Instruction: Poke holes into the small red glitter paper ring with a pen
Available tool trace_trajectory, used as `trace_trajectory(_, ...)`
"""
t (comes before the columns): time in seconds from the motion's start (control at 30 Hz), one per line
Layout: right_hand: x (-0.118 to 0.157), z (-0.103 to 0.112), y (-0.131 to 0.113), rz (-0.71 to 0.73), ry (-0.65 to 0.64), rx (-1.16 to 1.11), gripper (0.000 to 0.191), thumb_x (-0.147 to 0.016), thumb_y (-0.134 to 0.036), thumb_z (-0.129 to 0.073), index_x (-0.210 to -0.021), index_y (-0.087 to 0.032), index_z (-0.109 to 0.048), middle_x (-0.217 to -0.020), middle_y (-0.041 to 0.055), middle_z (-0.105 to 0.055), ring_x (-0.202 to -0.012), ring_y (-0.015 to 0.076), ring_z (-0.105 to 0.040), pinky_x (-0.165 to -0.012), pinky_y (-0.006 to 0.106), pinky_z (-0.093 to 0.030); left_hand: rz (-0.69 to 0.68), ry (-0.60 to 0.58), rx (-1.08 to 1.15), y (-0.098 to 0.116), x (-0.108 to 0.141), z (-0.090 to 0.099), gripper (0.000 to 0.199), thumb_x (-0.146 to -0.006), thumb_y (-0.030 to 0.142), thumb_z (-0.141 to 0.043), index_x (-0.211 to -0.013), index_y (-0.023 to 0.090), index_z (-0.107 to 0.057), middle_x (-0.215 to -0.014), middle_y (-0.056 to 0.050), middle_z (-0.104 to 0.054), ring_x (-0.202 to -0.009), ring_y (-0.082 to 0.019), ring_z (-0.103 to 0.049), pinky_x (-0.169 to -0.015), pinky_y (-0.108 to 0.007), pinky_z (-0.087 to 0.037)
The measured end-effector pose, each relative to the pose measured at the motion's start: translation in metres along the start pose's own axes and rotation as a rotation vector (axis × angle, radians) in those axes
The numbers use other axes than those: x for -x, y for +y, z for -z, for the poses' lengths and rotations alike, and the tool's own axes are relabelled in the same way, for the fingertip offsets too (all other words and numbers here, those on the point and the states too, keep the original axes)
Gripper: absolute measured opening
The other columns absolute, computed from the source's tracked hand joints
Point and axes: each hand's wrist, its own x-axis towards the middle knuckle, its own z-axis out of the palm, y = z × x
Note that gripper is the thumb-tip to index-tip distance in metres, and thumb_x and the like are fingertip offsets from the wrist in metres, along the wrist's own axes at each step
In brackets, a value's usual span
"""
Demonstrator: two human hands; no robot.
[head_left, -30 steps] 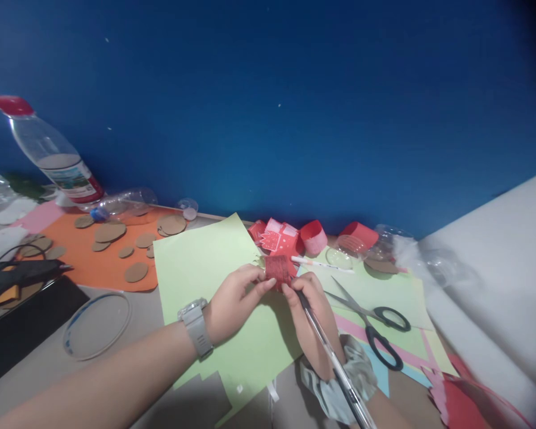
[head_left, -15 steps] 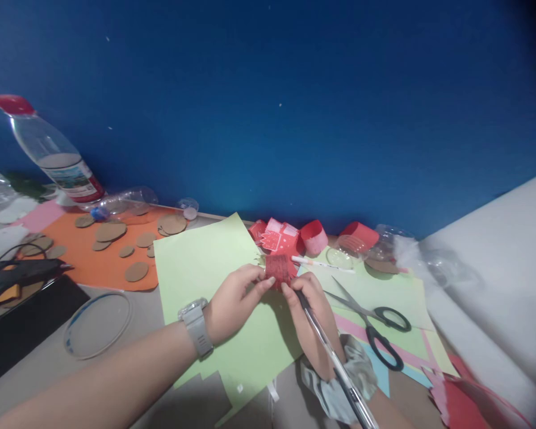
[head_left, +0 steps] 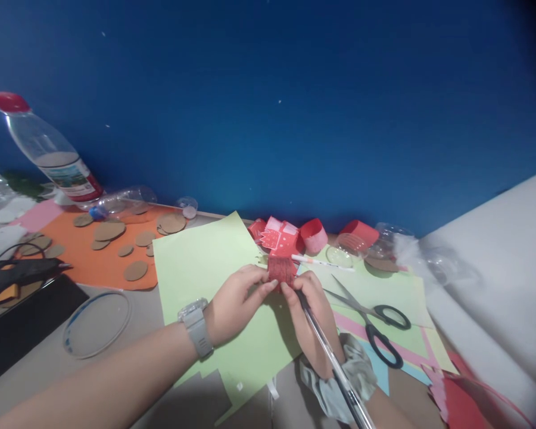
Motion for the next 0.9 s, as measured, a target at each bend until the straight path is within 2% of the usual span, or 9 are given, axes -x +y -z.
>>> trace_trajectory(0.4,0.0009,0.0017,0.0010,-0.012,-0.034,-0.027,0.026,-0.092,-0.032,-0.045,-0.070,-0.020,-0.047,-0.078,-0.0003,-0.044,-0.073,0.0145,-0.046,-0.068,0.028,-0.036,0.000,-0.006,0.018,-0.0002,-0.0003,-0.0004,0.027,-0.095,0.032,-0.042,-0.080,0.015,-0.058,-0.080,-0.002,-0.060,-0.077,-0.015,-0.054,-0.074,-0.026,-0.041)
trace_trajectory(0.9,0.0000,0.0023,0.0022,-0.055,-0.056,-0.103,0.032,-0.093,-0.034,-0.044,-0.065,-0.020,-0.038,-0.073,-0.0021,-0.040,-0.069,0.0138,-0.041,-0.066,0.028,-0.033,0.037,-0.072,0.065,-0.0057,-0.0029,0.0014,0.034,-0.095,0.039,-0.038,-0.073,0.016,-0.048,-0.074,-0.001,-0.053,-0.071,-0.014,-0.049,-0.068,-0.026,-0.037)
